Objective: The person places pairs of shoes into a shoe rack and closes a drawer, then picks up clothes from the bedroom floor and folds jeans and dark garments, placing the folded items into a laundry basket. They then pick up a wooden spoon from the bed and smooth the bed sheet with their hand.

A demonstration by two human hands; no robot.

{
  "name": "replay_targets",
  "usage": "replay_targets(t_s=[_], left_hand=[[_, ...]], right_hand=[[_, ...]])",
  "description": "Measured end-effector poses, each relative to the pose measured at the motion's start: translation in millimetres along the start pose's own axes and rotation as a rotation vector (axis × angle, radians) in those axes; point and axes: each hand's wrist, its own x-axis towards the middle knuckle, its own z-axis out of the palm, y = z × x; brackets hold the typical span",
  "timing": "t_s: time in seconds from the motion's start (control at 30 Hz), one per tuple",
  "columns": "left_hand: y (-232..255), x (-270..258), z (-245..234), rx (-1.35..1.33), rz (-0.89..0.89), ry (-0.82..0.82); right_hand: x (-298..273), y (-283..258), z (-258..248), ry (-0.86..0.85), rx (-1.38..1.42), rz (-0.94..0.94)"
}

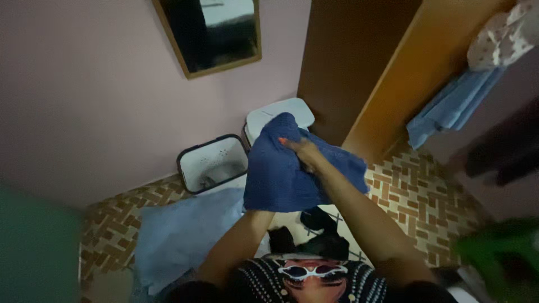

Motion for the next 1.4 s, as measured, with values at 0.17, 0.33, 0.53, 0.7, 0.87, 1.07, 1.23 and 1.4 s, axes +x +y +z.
replay_targets(t_s=[0.17,0.33,0.53,0.7,0.87,1.07,1.23,1.4], left_hand=[[9,-6,2,0.169,0.062,0.035],[39,13,7,0.334,0.165,0.104],[109,35,-18,0.572,0.235,0.266],[136,41,-72,0.667,0.203,0.355],[114,0,-80,0.715,0.180,0.315],[121,5,-68,0.765,0.245,0.355],[187,23,-92,0.824,0.241,0.475],[235,16,-102,0.728,0.109,0.443]], right_hand=[[-51,-10,-8,0.627,-0.992,-0.807],[-57,-18,-8,0.088,-0.487,-0.473],[-39,4,0,0.169,-0.169,-0.271],[-40,-10,-7,0.008,0.578,-0.192],[-63,-35,-1,-0.157,0.811,-0.187],[-46,-17,-1,-0.157,0.578,-0.037],[-17,32,-14,0.210,-0.302,-0.363],[-27,54,-33,0.182,-0.124,-0.330]])
